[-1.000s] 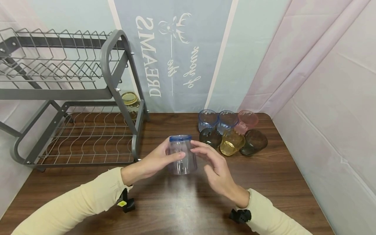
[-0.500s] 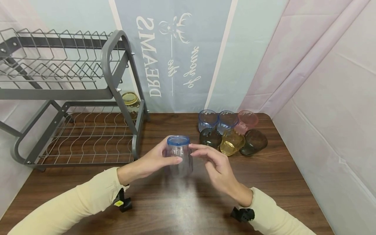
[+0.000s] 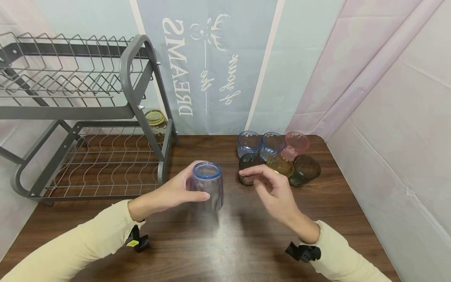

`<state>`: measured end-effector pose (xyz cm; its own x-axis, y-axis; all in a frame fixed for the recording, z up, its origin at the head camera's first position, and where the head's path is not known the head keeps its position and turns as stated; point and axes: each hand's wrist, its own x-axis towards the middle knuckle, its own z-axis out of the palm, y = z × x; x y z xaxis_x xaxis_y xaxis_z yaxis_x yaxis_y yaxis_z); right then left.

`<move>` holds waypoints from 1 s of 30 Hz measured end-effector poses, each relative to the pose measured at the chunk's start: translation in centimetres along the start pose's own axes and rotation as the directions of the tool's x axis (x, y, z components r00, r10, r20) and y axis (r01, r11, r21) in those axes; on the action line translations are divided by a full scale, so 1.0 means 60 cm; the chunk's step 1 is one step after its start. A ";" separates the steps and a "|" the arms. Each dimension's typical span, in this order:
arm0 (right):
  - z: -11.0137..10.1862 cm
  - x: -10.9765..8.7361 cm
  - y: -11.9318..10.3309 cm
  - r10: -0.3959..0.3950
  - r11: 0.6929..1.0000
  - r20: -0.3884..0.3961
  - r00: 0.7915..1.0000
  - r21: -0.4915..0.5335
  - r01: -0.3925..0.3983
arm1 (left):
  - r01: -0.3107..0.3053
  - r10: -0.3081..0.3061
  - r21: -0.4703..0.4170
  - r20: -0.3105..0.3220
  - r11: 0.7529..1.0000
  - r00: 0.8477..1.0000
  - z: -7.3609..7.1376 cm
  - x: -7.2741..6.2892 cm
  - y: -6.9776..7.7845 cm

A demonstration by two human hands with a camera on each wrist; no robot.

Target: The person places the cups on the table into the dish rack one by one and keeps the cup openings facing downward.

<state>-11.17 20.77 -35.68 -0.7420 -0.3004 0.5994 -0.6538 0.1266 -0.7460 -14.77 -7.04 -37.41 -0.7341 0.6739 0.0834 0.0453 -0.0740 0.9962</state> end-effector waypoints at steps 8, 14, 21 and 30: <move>-0.046 0.009 -0.016 0.154 0.977 -0.072 0.985 -0.138 -0.162 | -0.047 0.042 0.040 0.105 0.998 0.994 -0.026 -0.028 0.026; -0.080 0.016 -0.019 0.134 0.970 -0.104 0.986 -0.188 -0.151 | -0.065 0.053 0.103 0.119 0.993 0.991 -0.050 -0.056 0.046; -0.124 0.020 -0.016 0.171 0.968 -0.168 0.971 -0.154 -0.197 | -0.088 0.074 0.135 0.107 0.987 0.992 -0.086 -0.093 0.063; -0.183 0.023 0.000 0.253 0.915 -0.273 0.928 -0.243 -0.321 | -0.118 0.103 0.229 0.075 0.966 0.992 -0.145 -0.135 0.080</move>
<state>-13.84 30.72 -31.69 -0.8946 0.0109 0.4467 -0.3965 0.4418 -0.8048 -14.48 -19.28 -33.50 -0.6722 0.7162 0.1876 0.2858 0.0174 0.9581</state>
